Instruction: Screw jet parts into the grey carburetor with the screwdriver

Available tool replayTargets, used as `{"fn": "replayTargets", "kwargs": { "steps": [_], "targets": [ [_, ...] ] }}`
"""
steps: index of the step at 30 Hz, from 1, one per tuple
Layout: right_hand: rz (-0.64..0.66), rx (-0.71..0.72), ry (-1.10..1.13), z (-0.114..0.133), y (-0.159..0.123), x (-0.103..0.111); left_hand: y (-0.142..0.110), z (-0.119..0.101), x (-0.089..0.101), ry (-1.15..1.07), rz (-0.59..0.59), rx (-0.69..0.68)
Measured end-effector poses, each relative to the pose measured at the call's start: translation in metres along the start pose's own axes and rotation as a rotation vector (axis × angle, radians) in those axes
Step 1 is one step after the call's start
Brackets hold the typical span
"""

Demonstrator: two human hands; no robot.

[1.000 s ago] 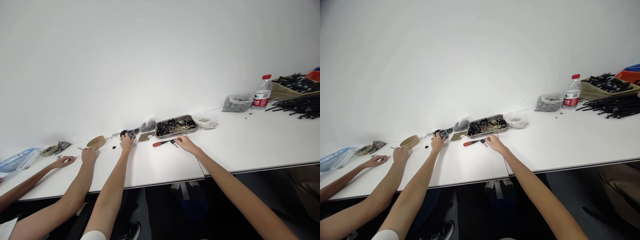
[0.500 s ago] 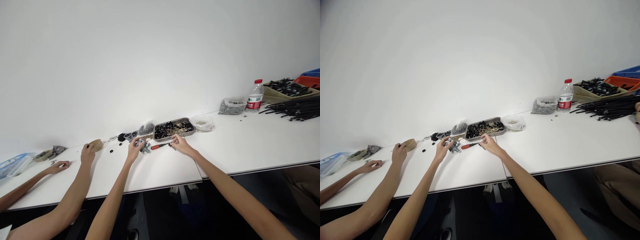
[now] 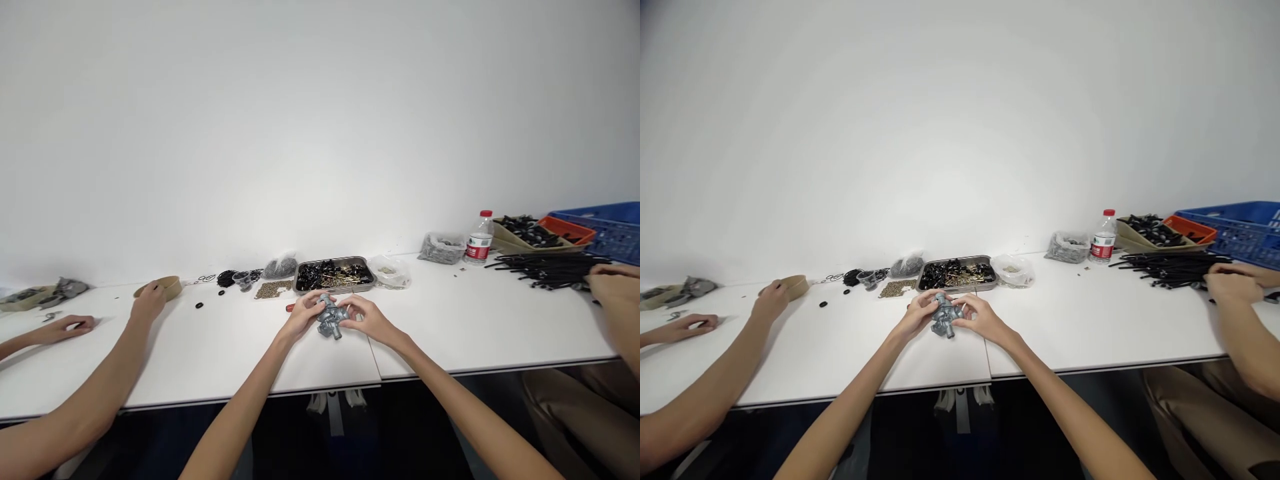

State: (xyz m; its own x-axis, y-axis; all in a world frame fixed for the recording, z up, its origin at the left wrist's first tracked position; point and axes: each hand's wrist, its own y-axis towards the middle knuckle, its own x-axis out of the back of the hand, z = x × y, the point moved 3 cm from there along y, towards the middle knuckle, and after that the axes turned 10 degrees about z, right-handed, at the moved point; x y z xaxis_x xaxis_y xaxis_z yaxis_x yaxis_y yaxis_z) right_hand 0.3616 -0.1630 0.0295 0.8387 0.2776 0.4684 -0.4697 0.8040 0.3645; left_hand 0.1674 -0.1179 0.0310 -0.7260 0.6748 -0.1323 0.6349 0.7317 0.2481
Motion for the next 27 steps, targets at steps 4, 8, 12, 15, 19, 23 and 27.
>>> {"fn": "replayTargets", "kwargs": {
  "steps": [4,8,12,15,19,23,27],
  "targets": [
    [-0.004,-0.081,-0.083,0.001,-0.017,0.009,0.01,0.01,0.003,0.054,0.042,0.089],
    [0.101,-0.141,-0.186,0.008,-0.029,0.01,0.02,0.015,0.025,0.106,-0.159,0.045],
    [0.166,-0.149,-0.279,0.017,-0.031,0.004,0.021,0.029,0.039,0.172,-0.303,0.037],
    [0.165,-0.156,-0.327,0.02,-0.027,-0.001,0.019,0.042,0.039,0.204,-0.316,0.05],
    [0.132,-0.163,-0.303,0.017,-0.023,0.001,0.015,0.048,0.041,0.207,-0.329,0.049],
    [-0.001,-0.145,-0.22,0.006,-0.025,0.009,0.008,0.043,0.038,0.198,-0.324,0.053],
    [-0.135,-0.041,-0.109,-0.003,-0.026,0.013,0.0,0.035,0.014,0.163,-0.178,0.086]
  ]
}}
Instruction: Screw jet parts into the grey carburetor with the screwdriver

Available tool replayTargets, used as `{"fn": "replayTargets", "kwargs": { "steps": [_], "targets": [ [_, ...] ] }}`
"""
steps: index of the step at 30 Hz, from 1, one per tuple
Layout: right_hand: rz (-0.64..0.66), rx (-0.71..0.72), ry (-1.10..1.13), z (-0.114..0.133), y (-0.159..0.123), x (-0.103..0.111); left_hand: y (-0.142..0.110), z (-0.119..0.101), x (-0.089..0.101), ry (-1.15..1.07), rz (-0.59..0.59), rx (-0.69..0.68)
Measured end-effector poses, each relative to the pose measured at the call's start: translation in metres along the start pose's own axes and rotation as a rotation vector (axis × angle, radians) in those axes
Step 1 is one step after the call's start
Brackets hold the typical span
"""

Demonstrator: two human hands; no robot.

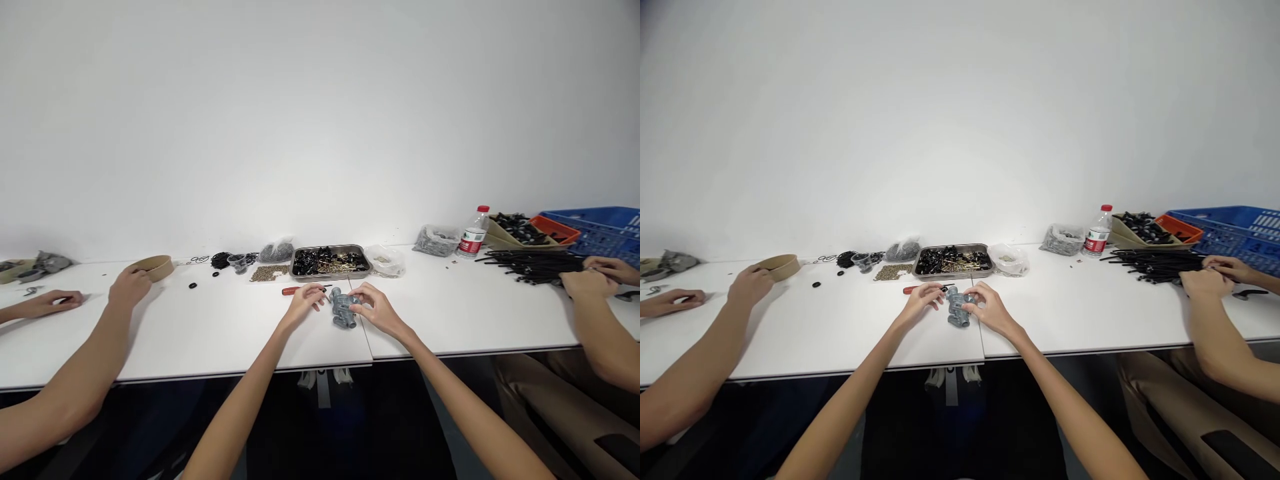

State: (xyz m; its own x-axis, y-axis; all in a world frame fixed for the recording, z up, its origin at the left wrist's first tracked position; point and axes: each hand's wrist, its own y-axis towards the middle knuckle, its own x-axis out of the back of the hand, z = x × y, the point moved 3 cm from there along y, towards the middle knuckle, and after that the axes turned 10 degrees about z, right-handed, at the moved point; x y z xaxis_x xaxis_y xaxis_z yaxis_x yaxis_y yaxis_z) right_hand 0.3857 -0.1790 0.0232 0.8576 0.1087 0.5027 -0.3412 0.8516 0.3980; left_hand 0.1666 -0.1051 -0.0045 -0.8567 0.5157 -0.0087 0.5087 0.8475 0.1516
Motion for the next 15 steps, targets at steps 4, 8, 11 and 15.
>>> {"fn": "replayTargets", "kwargs": {
  "steps": [4,8,11,15],
  "targets": [
    [-0.092,0.091,0.012,-0.002,0.002,-0.004,-0.003,-0.009,-0.019,-0.108,0.228,0.052],
    [-0.136,0.197,-0.18,0.002,0.006,-0.011,0.013,-0.016,-0.016,-0.199,0.324,0.072],
    [-0.127,0.293,-0.282,0.004,0.008,-0.017,0.026,-0.018,-0.009,-0.217,0.337,0.054],
    [-0.099,0.339,-0.357,-0.003,0.011,-0.026,0.031,-0.014,-0.005,-0.209,0.321,0.025]
  ]
}}
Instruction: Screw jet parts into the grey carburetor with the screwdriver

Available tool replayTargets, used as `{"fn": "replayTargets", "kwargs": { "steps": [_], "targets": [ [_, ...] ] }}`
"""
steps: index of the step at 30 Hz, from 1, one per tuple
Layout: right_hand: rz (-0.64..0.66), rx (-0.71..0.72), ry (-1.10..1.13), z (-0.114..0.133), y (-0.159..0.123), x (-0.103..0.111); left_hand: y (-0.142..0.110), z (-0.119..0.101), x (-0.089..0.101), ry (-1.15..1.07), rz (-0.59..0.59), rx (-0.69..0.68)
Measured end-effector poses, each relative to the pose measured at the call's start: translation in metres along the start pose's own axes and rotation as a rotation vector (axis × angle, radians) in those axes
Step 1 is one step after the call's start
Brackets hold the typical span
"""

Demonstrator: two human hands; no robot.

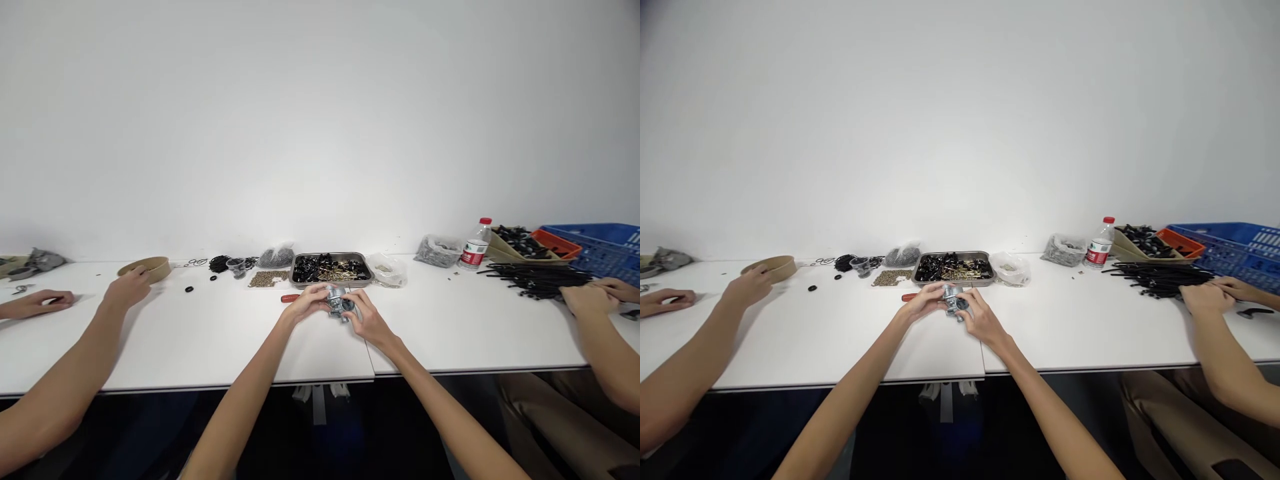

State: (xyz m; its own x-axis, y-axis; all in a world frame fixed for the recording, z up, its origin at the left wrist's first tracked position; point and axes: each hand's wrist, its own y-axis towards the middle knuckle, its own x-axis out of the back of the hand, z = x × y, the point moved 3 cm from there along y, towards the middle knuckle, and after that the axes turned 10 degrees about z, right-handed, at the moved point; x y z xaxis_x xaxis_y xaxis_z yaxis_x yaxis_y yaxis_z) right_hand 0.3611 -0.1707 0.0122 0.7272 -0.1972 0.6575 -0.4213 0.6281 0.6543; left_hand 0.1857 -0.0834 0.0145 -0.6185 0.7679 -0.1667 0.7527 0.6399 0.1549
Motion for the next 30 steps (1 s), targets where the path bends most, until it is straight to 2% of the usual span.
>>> {"fn": "replayTargets", "kwargs": {
  "steps": [5,12,16,22,30],
  "targets": [
    [0.012,0.008,0.004,-0.013,-0.005,-0.013,-0.004,0.007,0.004,0.043,-0.044,-0.007],
    [-0.055,0.112,-0.096,-0.007,-0.01,-0.018,-0.006,0.006,0.007,0.016,-0.066,-0.058],
    [-0.025,0.045,-0.1,-0.008,-0.011,-0.019,-0.005,0.008,0.006,0.004,-0.079,-0.089],
    [0.021,-0.065,-0.012,-0.007,-0.011,-0.019,-0.003,0.011,0.006,0.078,-0.155,-0.062],
    [0.002,-0.093,-0.027,-0.01,-0.012,-0.02,-0.002,0.014,0.008,0.144,-0.185,-0.044]
  ]
}}
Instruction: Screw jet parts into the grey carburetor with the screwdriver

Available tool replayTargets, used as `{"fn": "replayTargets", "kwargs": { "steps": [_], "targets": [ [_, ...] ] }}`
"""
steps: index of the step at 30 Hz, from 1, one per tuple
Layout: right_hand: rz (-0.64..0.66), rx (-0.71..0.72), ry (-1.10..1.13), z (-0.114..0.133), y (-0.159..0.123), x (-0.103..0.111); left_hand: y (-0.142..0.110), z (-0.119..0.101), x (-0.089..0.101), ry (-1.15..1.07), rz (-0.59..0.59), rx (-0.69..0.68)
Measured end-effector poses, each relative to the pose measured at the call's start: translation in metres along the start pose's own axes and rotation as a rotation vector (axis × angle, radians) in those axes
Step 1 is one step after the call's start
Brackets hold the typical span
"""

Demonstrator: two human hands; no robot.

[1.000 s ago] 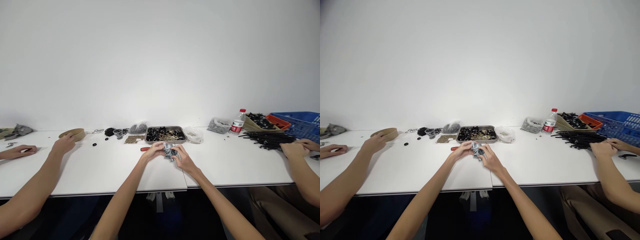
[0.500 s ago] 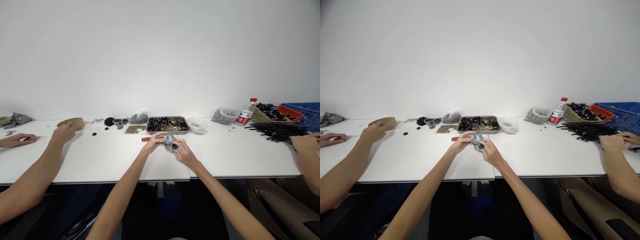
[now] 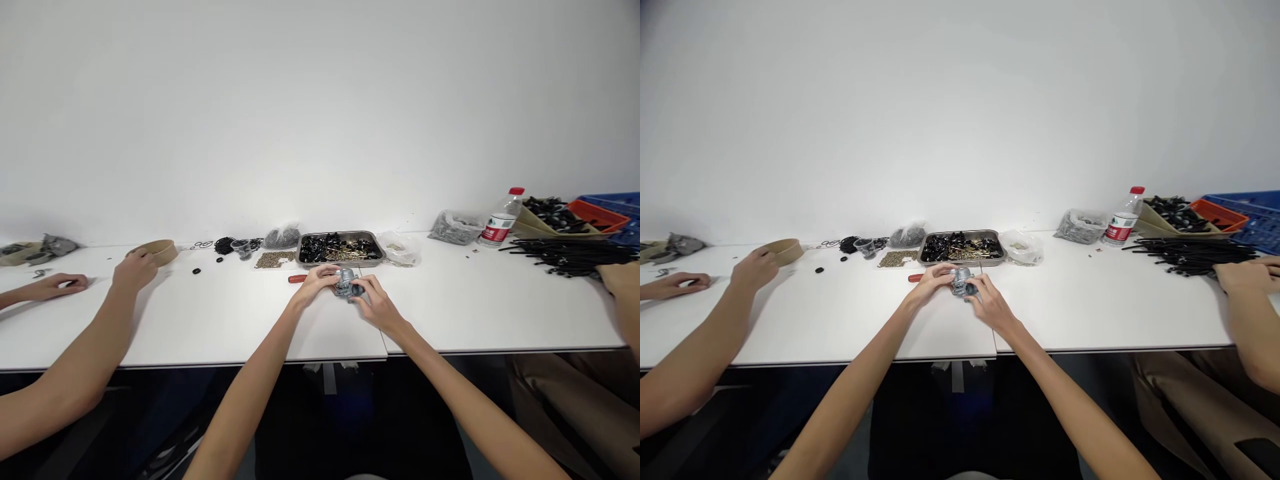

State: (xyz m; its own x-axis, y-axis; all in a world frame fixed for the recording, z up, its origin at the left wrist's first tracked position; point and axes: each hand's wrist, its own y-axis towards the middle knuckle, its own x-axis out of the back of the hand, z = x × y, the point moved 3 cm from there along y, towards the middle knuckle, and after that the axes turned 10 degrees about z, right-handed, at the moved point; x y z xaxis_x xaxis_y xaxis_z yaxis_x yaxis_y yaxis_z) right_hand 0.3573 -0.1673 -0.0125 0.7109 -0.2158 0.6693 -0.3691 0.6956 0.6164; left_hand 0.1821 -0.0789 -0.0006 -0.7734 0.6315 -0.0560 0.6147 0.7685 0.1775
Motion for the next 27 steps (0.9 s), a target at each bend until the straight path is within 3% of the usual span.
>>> {"fn": "replayTargets", "kwargs": {
  "steps": [18,24,27],
  "targets": [
    [0.0,0.058,0.063,0.0,0.002,0.002,0.0,0.0,0.002,-0.039,-0.056,-0.054],
    [-0.024,-0.185,0.166,-0.011,0.002,0.0,0.001,0.001,0.005,-0.102,-0.056,-0.057],
    [0.048,-0.344,0.325,-0.016,0.002,-0.004,0.0,0.0,0.004,-0.125,-0.03,-0.06]
  ]
}}
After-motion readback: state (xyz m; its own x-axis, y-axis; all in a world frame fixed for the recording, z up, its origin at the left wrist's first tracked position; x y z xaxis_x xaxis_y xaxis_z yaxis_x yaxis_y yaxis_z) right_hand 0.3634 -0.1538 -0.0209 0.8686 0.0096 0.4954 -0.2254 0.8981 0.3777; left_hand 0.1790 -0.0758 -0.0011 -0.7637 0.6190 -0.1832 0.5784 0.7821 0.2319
